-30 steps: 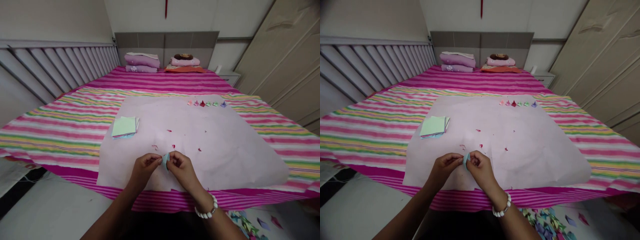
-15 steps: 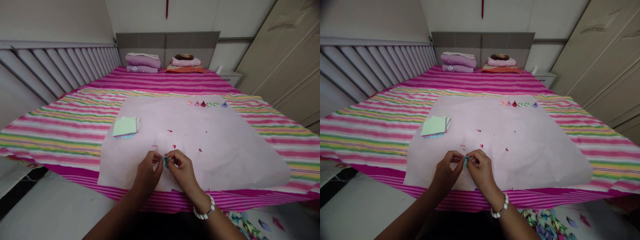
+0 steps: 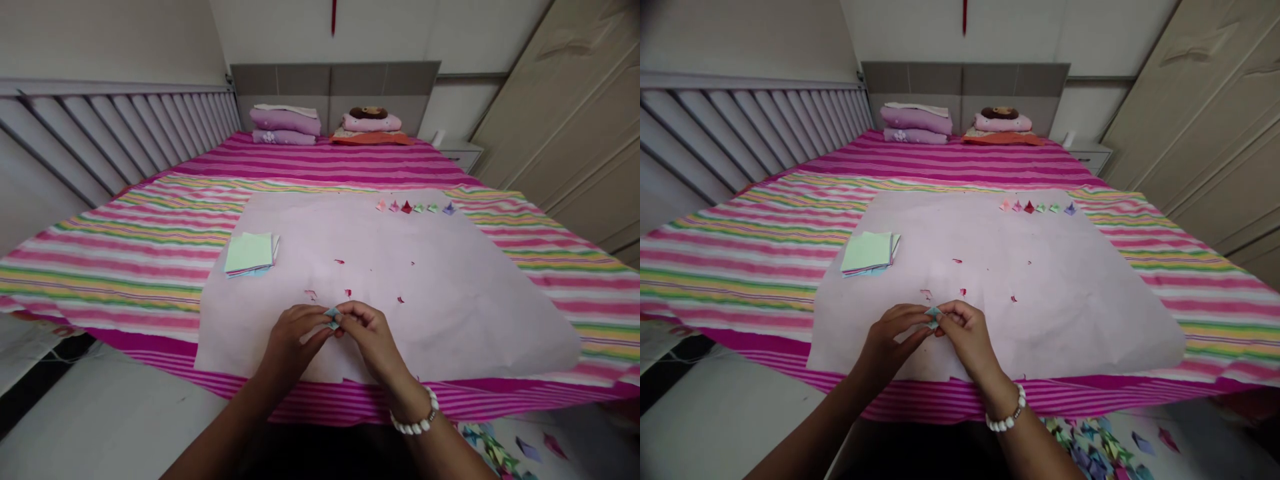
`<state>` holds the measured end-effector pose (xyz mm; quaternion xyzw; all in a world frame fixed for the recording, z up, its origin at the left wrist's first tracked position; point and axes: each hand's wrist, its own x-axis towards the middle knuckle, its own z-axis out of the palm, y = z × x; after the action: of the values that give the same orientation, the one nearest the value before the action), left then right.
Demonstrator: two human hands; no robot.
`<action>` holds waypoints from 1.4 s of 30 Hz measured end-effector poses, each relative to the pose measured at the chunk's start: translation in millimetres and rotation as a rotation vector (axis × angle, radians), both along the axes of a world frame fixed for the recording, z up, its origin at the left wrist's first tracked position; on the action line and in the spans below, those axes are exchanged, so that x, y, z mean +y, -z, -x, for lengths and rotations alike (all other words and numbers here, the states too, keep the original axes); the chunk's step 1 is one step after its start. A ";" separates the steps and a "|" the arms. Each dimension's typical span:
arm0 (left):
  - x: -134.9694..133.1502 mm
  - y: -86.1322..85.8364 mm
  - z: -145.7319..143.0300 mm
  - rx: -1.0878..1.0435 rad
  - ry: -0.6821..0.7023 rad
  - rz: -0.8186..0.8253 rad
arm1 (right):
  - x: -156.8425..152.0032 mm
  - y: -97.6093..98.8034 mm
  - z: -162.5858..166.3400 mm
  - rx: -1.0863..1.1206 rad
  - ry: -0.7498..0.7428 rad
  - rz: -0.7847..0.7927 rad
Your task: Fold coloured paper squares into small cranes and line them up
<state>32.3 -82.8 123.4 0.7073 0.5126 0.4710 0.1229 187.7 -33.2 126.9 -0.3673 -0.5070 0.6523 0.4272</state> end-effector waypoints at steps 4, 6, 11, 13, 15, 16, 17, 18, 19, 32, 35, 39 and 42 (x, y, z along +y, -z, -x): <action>-1.8 -6.5 -1.9 -0.204 -0.033 0.069 | -1.6 -1.7 -0.6 -0.014 -0.054 -0.052; -3.1 -10.6 -2.8 -0.292 -0.054 0.134 | -2.8 -2.8 -0.6 0.008 -0.086 -0.042; -4.3 -14.5 -4.0 -0.451 -0.141 0.331 | -4.5 -5.0 0.3 0.018 -0.089 -0.030; -2.9 -13.9 -4.4 -0.581 -0.122 0.399 | -4.8 -6.2 0.6 0.013 -0.084 -0.031; -1.1 -13.6 -4.8 -0.678 -0.054 0.471 | -5.3 -7.3 1.0 0.005 -0.096 -0.025; -0.2 -13.7 -4.9 -0.696 -0.024 0.497 | -5.6 -7.7 1.4 0.000 -0.102 -0.020; 0.6 -14.0 -5.0 -0.700 -0.006 0.512 | -6.1 -7.9 1.8 -0.005 -0.106 -0.013; 1.2 -14.3 -4.9 -0.697 0.000 0.516 | -6.6 -7.7 2.5 -0.009 -0.109 -0.007; 1.7 -14.5 -4.8 -0.695 -0.002 0.515 | -7.1 -7.1 3.3 -0.010 -0.108 -0.001; -0.4 -10.1 -3.5 -0.866 0.052 0.537 | -4.5 3.4 3.8 0.126 -0.009 0.027; -1.8 -10.1 -0.9 -0.872 0.107 0.567 | -4.9 3.9 3.0 0.108 -0.036 0.029; -2.3 -10.5 1.4 -0.894 0.122 0.553 | -5.7 3.5 2.7 0.106 -0.057 0.034; -3.8 -12.4 1.1 -0.855 0.138 0.607 | -6.1 2.3 2.1 0.094 -0.068 0.034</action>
<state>31.1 -86.6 135.7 0.4168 0.4823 0.5385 0.5510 185.6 -39.4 124.6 -0.3257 -0.4874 0.6916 0.4219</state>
